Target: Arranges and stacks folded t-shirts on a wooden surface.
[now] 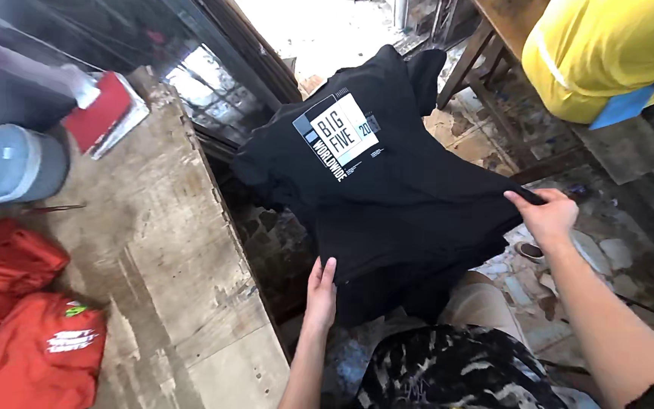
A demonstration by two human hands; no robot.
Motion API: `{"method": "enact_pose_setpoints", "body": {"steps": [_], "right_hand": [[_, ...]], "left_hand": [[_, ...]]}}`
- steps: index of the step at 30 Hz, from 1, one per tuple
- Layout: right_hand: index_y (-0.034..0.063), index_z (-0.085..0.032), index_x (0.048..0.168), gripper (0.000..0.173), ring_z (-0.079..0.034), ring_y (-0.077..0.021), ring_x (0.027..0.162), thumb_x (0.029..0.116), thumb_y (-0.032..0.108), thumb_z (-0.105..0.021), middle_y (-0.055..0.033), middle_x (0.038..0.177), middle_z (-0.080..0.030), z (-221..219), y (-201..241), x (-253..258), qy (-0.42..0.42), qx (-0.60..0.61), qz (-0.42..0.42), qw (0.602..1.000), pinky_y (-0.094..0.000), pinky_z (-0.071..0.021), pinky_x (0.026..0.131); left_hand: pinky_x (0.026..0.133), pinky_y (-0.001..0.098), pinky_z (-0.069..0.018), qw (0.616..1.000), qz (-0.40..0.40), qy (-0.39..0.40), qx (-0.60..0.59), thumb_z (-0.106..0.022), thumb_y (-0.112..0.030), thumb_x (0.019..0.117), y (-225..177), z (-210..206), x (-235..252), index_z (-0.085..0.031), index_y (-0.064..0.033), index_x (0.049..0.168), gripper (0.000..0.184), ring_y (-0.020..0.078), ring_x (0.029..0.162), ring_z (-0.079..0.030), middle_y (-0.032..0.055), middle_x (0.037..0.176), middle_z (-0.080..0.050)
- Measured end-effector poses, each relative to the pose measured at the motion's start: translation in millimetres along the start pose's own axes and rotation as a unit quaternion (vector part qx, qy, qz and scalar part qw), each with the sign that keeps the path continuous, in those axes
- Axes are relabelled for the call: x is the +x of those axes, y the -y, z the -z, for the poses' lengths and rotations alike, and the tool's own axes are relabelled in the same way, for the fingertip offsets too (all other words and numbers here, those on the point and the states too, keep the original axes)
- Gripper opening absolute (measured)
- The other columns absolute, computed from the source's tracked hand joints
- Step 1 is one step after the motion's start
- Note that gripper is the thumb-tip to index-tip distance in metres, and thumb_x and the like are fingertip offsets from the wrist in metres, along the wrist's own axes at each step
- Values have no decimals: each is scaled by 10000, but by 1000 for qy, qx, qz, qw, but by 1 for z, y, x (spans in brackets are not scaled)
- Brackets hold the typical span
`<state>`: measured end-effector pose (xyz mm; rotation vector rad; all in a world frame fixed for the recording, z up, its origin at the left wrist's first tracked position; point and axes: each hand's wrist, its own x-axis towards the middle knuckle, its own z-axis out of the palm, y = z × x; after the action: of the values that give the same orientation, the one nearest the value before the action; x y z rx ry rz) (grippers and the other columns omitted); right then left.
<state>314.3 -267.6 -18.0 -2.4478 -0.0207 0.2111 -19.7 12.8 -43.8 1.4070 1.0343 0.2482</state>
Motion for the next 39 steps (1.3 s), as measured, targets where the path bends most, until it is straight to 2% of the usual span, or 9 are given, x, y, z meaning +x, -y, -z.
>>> {"method": "enact_pose_setpoints", "body": {"steps": [4, 7, 10, 16, 22, 26, 31, 35, 39], "right_hand": [[-65, -717, 1131, 455, -583, -441, 1234, 856, 269, -858, -284, 1279, -640, 5, 10, 11, 48, -6, -8, 999, -632, -426, 1049], [-57, -562, 1344, 692, -556, -490, 1254, 832, 286, -877, -335, 1317, -582, 3, 10, 12, 170, -78, -116, 975, -666, -437, 1041], [-86, -511, 1385, 639, -545, -409, 1270, 986, 380, -690, -297, 1364, -562, 0, 7, 10, 288, -16, -244, 926, -586, -435, 1054], [-21, -679, 1202, 444, -627, -415, 1158, 975, 360, -715, -282, 1185, -669, -11, -4, 15, 138, 45, -45, 988, -643, -445, 1022], [-17, -713, 1105, 378, -672, -327, 1021, 955, 329, -744, -227, 1058, -707, -6, -5, 8, 97, 67, 31, 992, -569, -498, 959], [-59, -706, 1055, 357, -663, -317, 1016, 941, 274, -766, -237, 1064, -694, -38, -28, -17, 2, 138, -7, 990, -534, -511, 951], [-42, -749, 1056, 501, -570, -447, 1251, 900, 433, -784, -264, 1266, -648, -82, -67, -50, 58, -84, -73, 992, -602, -455, 1057], [-78, -731, 1011, 487, -632, -480, 1124, 924, 400, -770, -310, 1176, -652, -52, -42, -38, 15, -59, -35, 998, -658, -497, 951], [-103, -714, 1077, 489, -606, -469, 1185, 912, 351, -793, -329, 1216, -641, -22, -15, -7, -49, 2, 18, 999, -611, -454, 1039]], "left_hand": [[1138, 532, -423, 930, 205, -1, 306, -519, -386, 1062, 108, -34, -2, -476, 98, 1445, 619, 408, 1371, -505, 324, 1465, -487], [792, 445, -603, 938, 328, -57, 92, -577, -265, 1053, 134, -49, -15, -492, 52, 1395, 475, 301, 959, -691, 250, 1198, -633], [471, 321, -510, 903, 417, -48, -94, -502, -260, 1053, 115, -39, -17, -551, -24, 1141, 256, 185, 536, -564, 116, 771, -588], [999, 575, -536, 919, 347, -39, 186, -718, -424, 951, 130, -51, -5, -502, 80, 1417, 720, 405, 1251, -600, 300, 1369, -569], [458, 290, -451, 881, 450, -36, -142, -577, -312, 1016, 108, -31, -10, -610, -88, 1052, 229, 146, 531, -505, 62, 734, -563], [925, 452, -554, 941, 281, -110, -155, -565, -317, 1055, 48, 37, -34, -526, -25, 1385, 443, 238, 1122, -635, 146, 1298, -629], [584, 334, -549, 968, 180, -162, 68, -598, -404, 1034, 8, 46, -37, -602, 22, 1242, 474, 159, 652, -616, 114, 892, -660], [972, 563, -534, 916, 95, 20, 389, -673, -472, 945, -18, 15, -31, -687, -48, 1243, 518, 301, 1079, -704, 165, 1104, -735], [962, 357, -588, 994, -89, -56, 36, -601, -191, 1004, -20, -11, -22, -595, 54, 1294, 380, 152, 1057, -702, 120, 1143, -716]]}}
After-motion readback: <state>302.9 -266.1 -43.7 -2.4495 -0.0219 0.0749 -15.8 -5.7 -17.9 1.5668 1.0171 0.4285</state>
